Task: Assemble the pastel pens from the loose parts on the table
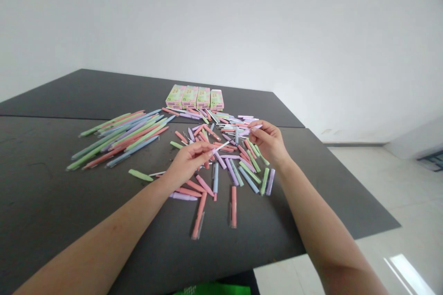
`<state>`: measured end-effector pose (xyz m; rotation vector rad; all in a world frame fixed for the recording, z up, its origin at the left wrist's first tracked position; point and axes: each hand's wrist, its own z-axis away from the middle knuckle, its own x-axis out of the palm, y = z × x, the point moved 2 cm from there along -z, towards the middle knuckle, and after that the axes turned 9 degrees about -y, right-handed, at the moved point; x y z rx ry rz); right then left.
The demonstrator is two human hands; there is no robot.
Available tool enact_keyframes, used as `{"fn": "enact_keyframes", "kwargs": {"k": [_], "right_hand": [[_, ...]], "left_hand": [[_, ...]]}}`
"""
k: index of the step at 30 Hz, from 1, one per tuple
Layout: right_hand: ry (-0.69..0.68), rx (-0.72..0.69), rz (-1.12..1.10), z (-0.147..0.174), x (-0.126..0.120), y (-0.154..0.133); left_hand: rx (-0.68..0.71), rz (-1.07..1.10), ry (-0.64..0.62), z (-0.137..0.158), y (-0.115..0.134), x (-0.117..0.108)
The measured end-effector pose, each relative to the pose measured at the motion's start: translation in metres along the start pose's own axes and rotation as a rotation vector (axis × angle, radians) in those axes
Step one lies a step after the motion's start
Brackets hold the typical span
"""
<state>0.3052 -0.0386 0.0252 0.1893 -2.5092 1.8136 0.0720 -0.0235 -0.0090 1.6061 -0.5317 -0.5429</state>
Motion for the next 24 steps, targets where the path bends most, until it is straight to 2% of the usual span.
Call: {"fn": "enact_keyframes", "kwargs": {"k": [4,15,18,22,24], "right_hand": [[0.013,0.009,-0.008,-0.0004,-0.0019,-0.0052],[-0.102,0.043,0.016,0.0014,-0.0010,0.0047],[-0.080,0.054,0.011,0.0005,0.0016,0.0033],[0.031,0.069,-0.089,-0.0026,-0.0002,0.0024],[0.029,0.097,-0.119,-0.0034,-0.0005,0.0041]], "left_hand": [[-0.002,0.001,0.003,0.0003,-0.0004,-0.0001],[-0.021,0.019,0.000,-0.0002,-0.0025,-0.0003],[-0.016,0.023,-0.004,0.0001,-0.0018,0.0002],[-0.025,0.009,-0.001,0.0004,-0.0022,-0.0001],[-0.029,0.002,0.001,0.0002,-0.0027,-0.0005]]}}
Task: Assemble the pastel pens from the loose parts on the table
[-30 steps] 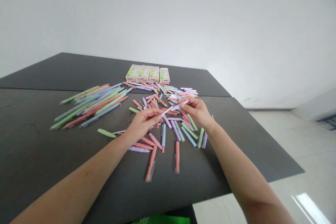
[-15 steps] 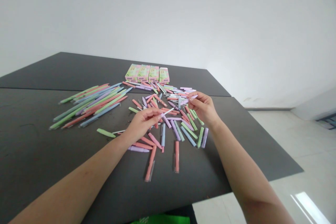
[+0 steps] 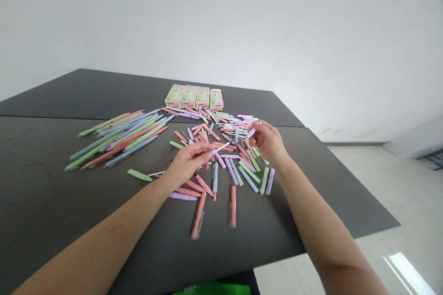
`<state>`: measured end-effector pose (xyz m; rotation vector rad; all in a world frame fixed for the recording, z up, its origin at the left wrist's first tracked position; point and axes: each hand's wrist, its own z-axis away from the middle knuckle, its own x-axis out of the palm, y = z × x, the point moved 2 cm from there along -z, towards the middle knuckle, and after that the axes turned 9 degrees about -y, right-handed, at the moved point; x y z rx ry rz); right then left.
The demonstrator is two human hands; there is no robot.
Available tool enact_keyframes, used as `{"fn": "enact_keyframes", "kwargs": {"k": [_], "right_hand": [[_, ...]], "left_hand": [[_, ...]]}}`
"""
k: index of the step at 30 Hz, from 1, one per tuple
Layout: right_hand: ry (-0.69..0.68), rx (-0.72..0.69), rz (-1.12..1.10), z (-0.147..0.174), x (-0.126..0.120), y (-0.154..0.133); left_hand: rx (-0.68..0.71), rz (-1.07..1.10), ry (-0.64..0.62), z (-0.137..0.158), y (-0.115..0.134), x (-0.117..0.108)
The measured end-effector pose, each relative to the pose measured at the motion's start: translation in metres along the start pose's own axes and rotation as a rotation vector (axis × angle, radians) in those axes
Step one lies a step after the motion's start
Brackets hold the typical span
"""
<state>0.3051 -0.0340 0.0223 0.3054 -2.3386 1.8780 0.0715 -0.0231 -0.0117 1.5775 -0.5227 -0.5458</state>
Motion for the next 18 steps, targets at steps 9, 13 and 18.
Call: {"fn": "enact_keyframes", "kwargs": {"k": [9,13,18], "right_hand": [[-0.292,0.093,0.110,0.008,0.018,0.012],[-0.263,0.056,0.194,0.009,0.022,0.016],[-0.244,0.077,0.249,0.008,0.022,0.019]], "left_hand": [[0.008,-0.032,-0.004,-0.001,0.003,0.001],[-0.005,-0.036,-0.024,-0.001,0.003,0.002],[0.004,-0.070,-0.073,-0.001,0.001,0.002]]}}
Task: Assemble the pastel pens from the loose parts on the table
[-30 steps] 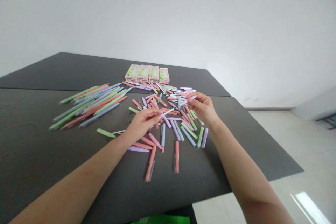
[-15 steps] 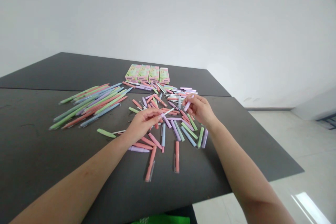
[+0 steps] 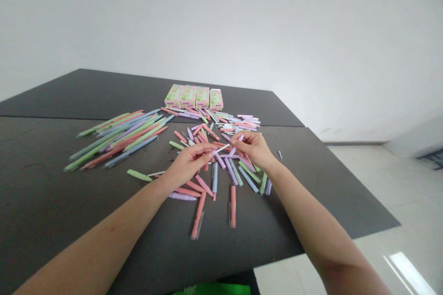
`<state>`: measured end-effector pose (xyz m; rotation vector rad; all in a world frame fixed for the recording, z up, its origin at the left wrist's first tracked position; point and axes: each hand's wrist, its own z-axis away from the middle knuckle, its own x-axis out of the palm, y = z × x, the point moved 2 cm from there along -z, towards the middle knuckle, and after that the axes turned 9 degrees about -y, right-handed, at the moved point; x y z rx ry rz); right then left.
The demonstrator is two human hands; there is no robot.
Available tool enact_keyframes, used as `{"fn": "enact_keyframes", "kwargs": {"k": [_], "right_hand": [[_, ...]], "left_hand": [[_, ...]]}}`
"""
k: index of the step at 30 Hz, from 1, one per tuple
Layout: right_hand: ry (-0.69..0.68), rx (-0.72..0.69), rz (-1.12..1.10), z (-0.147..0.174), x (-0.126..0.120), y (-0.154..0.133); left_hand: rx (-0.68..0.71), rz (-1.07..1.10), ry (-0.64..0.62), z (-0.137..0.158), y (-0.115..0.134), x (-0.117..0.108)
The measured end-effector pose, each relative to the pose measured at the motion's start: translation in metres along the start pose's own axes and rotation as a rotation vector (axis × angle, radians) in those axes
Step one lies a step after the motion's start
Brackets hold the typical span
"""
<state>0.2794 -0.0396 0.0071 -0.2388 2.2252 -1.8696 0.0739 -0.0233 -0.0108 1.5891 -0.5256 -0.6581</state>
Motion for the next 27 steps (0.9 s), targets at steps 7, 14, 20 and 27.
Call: {"fn": "enact_keyframes", "kwargs": {"k": [7,14,20,27], "right_hand": [[0.008,0.015,-0.029,-0.002,0.002,0.008],[0.174,-0.016,-0.114,-0.003,-0.008,-0.004],[0.399,0.030,-0.048,-0.002,-0.039,-0.001],[-0.057,-0.001,0.558,-0.001,0.025,-0.001]], "left_hand": [[0.046,-0.128,-0.040,0.000,0.004,0.001],[0.003,-0.101,0.110,0.000,0.002,-0.014],[0.008,-0.090,0.226,0.001,0.010,-0.018],[0.004,-0.046,0.256,0.000,0.007,-0.016]]}}
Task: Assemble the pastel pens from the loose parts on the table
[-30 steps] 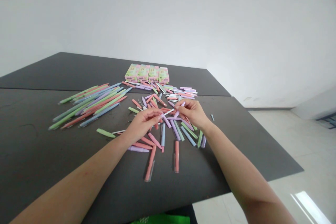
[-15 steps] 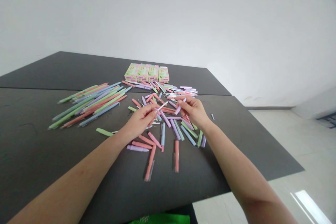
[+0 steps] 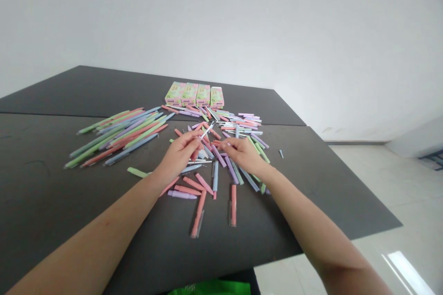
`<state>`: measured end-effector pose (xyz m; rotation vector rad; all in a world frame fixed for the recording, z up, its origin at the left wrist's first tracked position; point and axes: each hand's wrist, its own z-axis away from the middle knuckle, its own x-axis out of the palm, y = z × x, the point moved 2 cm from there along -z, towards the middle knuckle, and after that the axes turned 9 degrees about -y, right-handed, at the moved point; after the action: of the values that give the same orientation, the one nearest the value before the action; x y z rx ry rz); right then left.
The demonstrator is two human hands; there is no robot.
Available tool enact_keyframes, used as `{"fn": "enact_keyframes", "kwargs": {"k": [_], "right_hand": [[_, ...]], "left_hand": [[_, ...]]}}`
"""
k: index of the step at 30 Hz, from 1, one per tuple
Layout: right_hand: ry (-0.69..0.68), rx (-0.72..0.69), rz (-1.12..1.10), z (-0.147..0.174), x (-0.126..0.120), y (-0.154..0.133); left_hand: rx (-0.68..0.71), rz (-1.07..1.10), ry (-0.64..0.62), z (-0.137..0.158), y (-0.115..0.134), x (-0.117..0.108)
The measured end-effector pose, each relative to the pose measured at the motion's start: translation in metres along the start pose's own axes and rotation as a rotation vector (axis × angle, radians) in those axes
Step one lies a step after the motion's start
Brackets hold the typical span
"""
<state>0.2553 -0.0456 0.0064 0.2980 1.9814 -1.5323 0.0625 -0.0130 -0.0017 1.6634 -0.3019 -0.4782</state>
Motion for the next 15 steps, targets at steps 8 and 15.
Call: {"fn": "enact_keyframes", "kwargs": {"k": [8,15], "right_hand": [[-0.248,0.072,0.663,-0.001,0.046,-0.029],[-0.257,0.123,0.764,-0.007,0.056,-0.023]], "left_hand": [[0.007,0.034,0.002,0.002,0.001,0.001],[0.025,0.029,-0.024,0.001,0.000,0.002]]}}
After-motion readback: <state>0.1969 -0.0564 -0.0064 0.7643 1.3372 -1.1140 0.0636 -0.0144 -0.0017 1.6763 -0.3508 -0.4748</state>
